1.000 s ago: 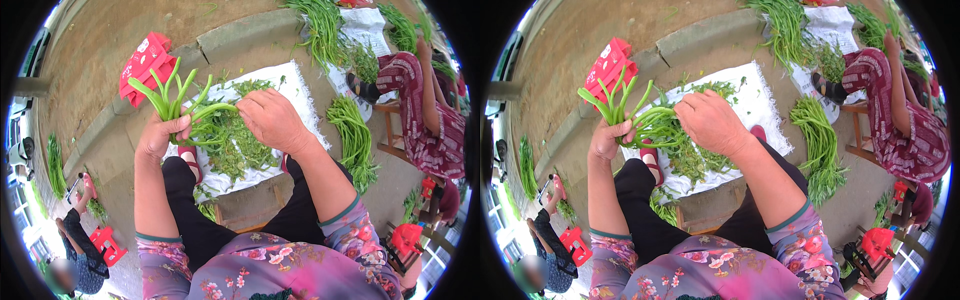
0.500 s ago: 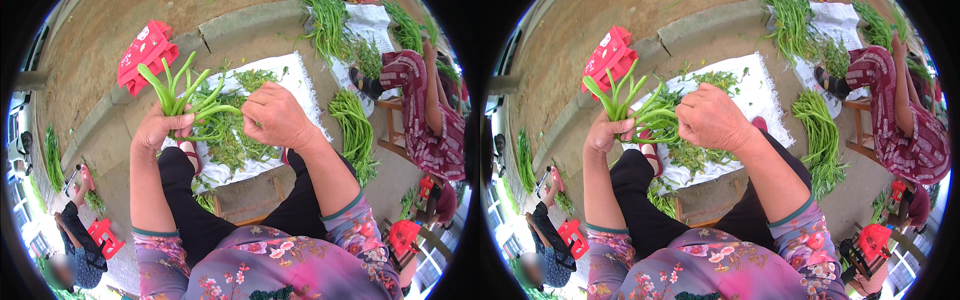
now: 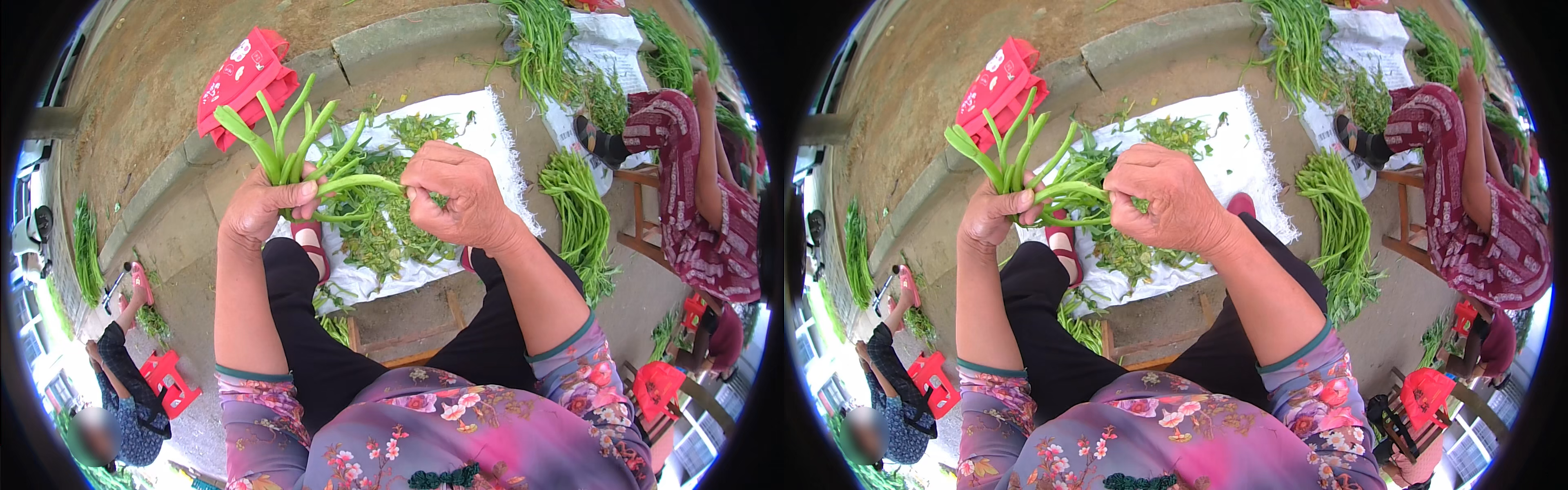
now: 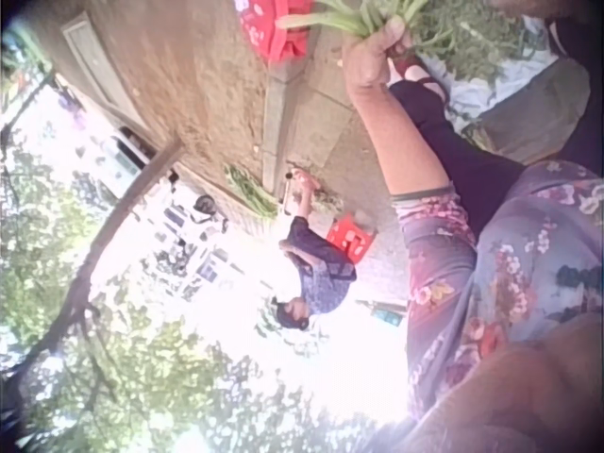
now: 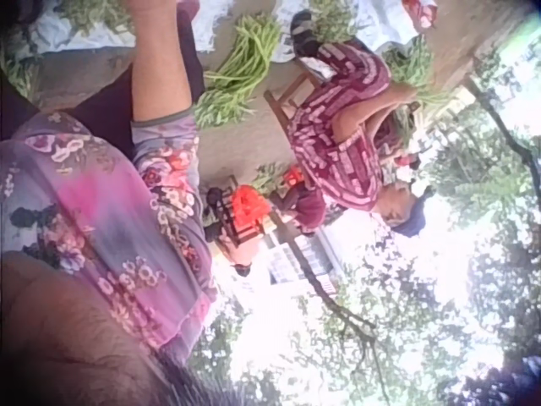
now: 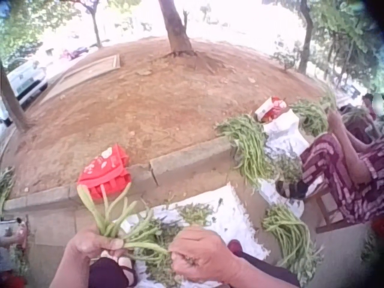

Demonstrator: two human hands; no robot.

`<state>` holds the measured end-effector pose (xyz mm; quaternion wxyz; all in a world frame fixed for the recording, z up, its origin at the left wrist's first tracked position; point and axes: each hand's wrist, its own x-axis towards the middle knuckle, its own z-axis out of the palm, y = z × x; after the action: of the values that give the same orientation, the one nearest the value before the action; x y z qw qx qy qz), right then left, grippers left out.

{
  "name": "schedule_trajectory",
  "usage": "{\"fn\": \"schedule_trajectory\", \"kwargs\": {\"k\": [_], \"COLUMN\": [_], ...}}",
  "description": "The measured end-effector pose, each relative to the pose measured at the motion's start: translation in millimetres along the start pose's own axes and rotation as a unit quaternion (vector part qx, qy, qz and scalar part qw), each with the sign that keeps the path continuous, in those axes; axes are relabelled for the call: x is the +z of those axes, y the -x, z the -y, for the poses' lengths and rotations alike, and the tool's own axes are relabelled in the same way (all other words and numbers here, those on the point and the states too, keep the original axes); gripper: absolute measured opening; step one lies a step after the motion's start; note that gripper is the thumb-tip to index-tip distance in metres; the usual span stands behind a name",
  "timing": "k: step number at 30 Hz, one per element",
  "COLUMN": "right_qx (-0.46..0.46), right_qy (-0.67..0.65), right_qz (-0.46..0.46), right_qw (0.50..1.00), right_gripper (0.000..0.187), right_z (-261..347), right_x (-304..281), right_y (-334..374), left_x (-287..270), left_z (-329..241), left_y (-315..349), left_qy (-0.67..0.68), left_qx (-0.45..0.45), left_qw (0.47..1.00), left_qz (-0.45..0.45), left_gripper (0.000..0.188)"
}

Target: The person uses their hands to break and clean long green beans one by one while sitting outside with a group of people.

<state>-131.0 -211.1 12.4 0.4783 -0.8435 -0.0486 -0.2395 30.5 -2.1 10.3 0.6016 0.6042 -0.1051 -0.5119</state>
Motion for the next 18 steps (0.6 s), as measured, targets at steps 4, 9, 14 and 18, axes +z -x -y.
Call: {"fn": "schedule_trajectory", "kwargs": {"k": [4,9,14,18], "right_qx": [-0.006,0.02,0.062,0.101], "right_qy": [0.013,0.034,0.024,0.002], "right_qz": [-0.07,-0.169,-0.206,-0.165], "right_qw": [0.997,0.985,0.976,0.981], "right_gripper": [0.014,0.014,0.013,0.006], "right_z": [0,-1,-6,-5], "right_x": [7,1,-6,-5], "right_y": [-2,-8,-14,-8], "left_x": [-6,3,7,5], "left_z": [4,1,4,5], "left_y": [-4,-7,-10,-8], "left_qy": [0.007,0.038,0.057,0.069], "left_qx": [0.004,0.015,0.038,0.043], "left_qw": [1.0,0.999,0.997,0.996], "left_qz": [0.02,-0.005,-0.033,-0.046], "left_gripper": [0.038,0.038,0.038,0.039]}}
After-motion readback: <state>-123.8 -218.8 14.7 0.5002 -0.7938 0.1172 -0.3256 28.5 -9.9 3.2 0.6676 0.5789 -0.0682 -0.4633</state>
